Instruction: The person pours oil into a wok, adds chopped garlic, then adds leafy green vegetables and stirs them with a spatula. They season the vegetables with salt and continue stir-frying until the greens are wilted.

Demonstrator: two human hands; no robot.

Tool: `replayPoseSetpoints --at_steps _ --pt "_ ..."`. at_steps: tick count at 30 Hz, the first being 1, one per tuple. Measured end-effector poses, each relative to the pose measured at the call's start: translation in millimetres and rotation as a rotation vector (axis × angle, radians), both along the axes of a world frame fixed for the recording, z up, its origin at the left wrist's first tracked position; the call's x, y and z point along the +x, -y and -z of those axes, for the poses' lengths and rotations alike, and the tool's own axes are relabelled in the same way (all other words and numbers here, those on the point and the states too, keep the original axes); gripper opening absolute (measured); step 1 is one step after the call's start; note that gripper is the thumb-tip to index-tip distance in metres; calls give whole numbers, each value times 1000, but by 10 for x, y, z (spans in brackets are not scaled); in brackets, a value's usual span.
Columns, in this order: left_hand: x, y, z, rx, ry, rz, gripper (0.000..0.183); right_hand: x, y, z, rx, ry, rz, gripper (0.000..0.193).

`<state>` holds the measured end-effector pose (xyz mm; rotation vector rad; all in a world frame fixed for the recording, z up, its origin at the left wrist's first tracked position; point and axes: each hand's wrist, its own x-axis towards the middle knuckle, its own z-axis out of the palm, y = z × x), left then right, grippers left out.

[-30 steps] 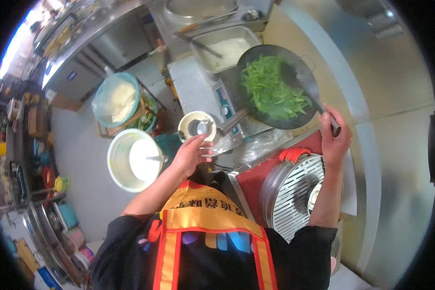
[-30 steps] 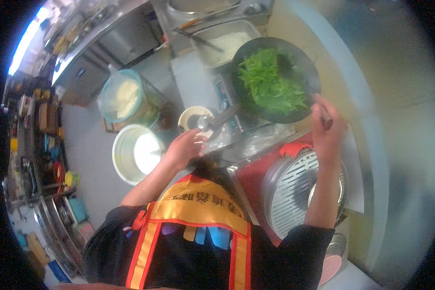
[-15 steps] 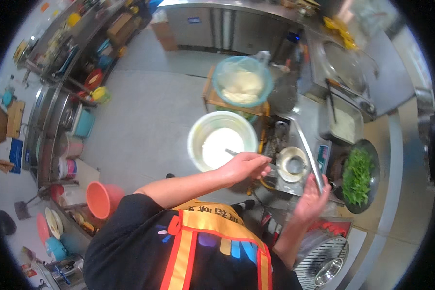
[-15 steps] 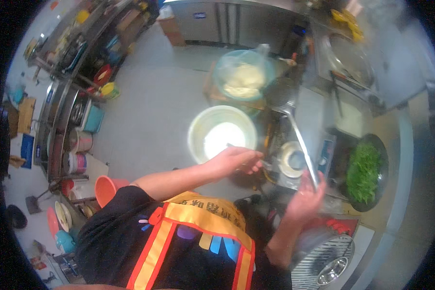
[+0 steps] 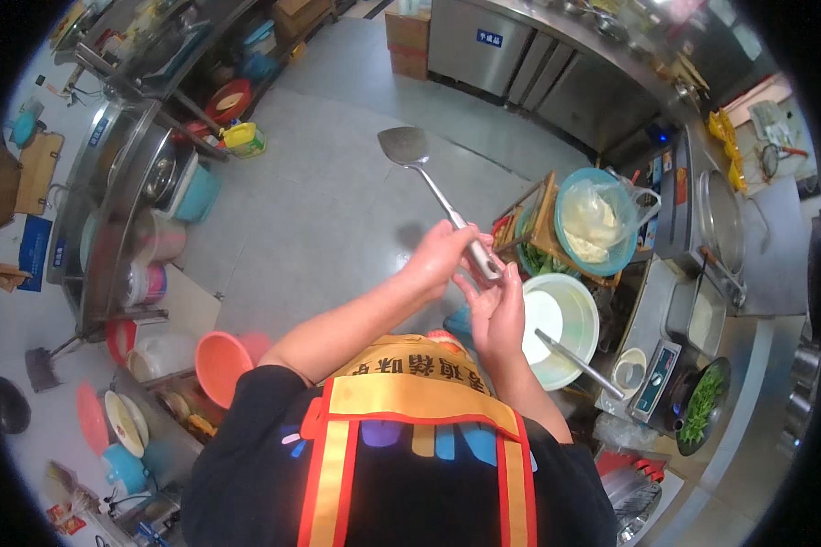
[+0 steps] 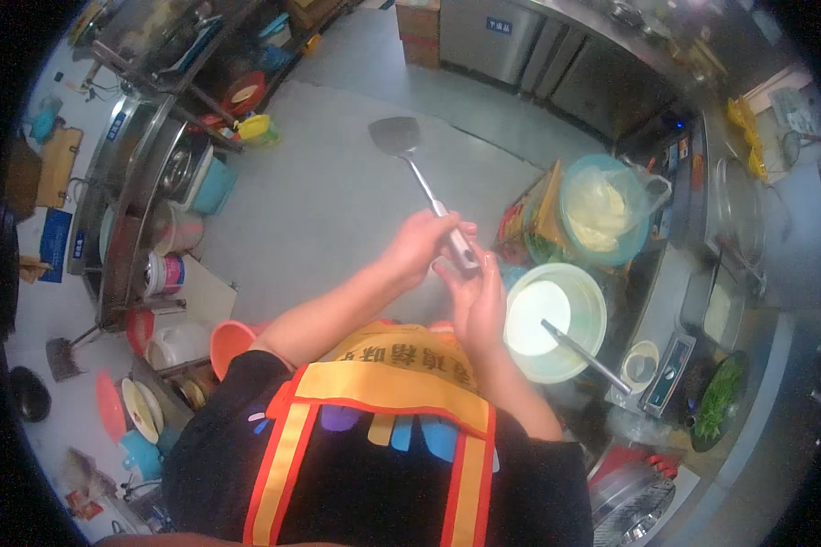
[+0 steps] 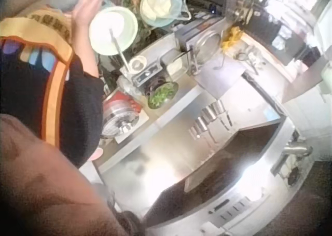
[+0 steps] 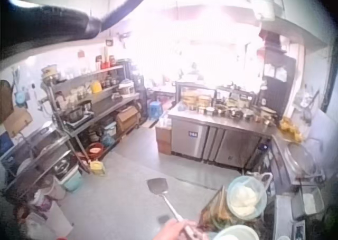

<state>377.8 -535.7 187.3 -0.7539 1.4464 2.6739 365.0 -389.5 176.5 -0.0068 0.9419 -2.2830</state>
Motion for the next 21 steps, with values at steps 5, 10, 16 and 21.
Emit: replayPoseSetpoints --at_steps 5,10,16,21 --pt "-521 791 -106 158 37 -62 18 -1130 328 262 327 -220 182 20" --pt "-1407 1467 -395 122 81 -10 11 -2587 831 547 227 -154 342 19" --pt "-2733 2290 -869 97 112 98 15 -4571 1761 622 258 -172 357 21" --pt "-3753 2868 -1084 109 85 159 17 -6220 2413 256 299 -259 390 20"
